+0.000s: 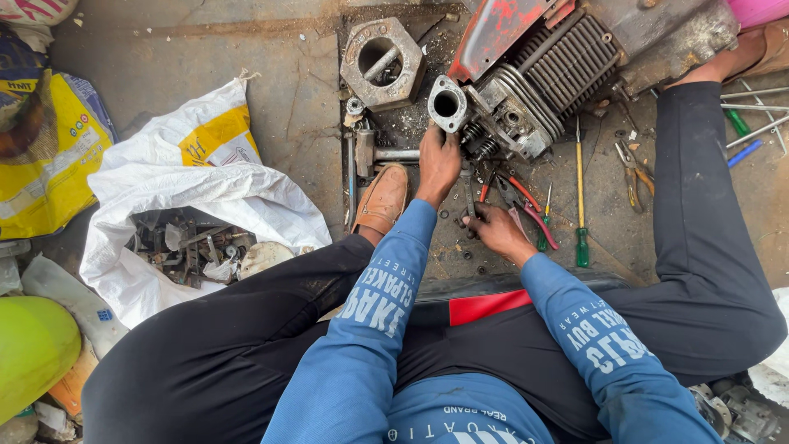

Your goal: The person disassembles a small engine component, removing bolts with a wrench and pliers, and then reassembles the parts while seated on the floor.

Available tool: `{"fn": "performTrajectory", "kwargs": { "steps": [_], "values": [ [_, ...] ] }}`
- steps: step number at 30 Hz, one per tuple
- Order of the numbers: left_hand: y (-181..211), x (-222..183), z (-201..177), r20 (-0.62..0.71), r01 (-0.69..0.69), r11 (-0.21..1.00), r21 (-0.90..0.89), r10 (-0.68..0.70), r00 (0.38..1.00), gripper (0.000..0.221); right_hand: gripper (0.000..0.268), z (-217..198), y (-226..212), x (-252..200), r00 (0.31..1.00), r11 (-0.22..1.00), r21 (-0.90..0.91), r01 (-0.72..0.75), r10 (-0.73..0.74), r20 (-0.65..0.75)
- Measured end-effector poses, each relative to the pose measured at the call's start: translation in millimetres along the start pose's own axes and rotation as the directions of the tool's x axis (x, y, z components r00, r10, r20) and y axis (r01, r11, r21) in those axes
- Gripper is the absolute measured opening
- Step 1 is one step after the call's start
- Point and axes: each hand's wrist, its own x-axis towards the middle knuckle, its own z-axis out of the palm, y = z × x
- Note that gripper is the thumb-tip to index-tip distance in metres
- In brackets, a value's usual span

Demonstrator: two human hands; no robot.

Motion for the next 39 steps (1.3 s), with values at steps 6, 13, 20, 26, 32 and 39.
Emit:
{"fn": "performTrajectory", "kwargs": {
  "steps": [6, 13, 20, 26, 32, 39],
  "values": [
    [7.8, 4.8, 0.1, -0.007, -0.120, 0.992, -0.027, 0.120, 0.993, 0.030, 0.027, 2.3, -3.0, -0.6, 0.999, 0.996, 0.082, -0.026, 0.024, 0.022],
    [3.4, 7.6, 3.9, 0.024, -0.036, 0.999, -0.035, 0.036, 0.999, 0.025, 0.026, 1.7, -0.5, -0.8, 0.999, 0.998, 0.053, -0.029, 0.028, 0.021],
    [-19.6, 11.1, 13.3, 0.030, -0.045, 0.994, -0.096, 0.049, 0.998, 0.027, 0.029, 1.4, 10.5, 7.4, 1.000, 0.999, 0.043, 0.022, -0.022, 0.011],
    [-19.1, 13.9, 12.9, 0.066, -0.006, 0.995, -0.104, 0.013, 0.998, 0.028, 0.027, 2.5, 9.7, 5.5, 0.999, 0.999, -0.016, 0.036, -0.036, 0.009],
    [-1.1, 12.2, -2.4, 0.087, 0.069, 0.986, -0.155, -0.056, 0.995, 0.030, 0.026, -2.7, -2.2, -2.5, 0.991, 0.993, -0.107, 0.049, -0.062, -0.120],
    [2.6, 11.8, -16.7, 0.104, 0.000, 0.957, -0.289, 0.032, 0.994, 0.030, 0.022, -9.4, -23.7, -15.4, 0.947, 0.985, -0.147, 0.091, -0.131, -0.294]
  ]
}}
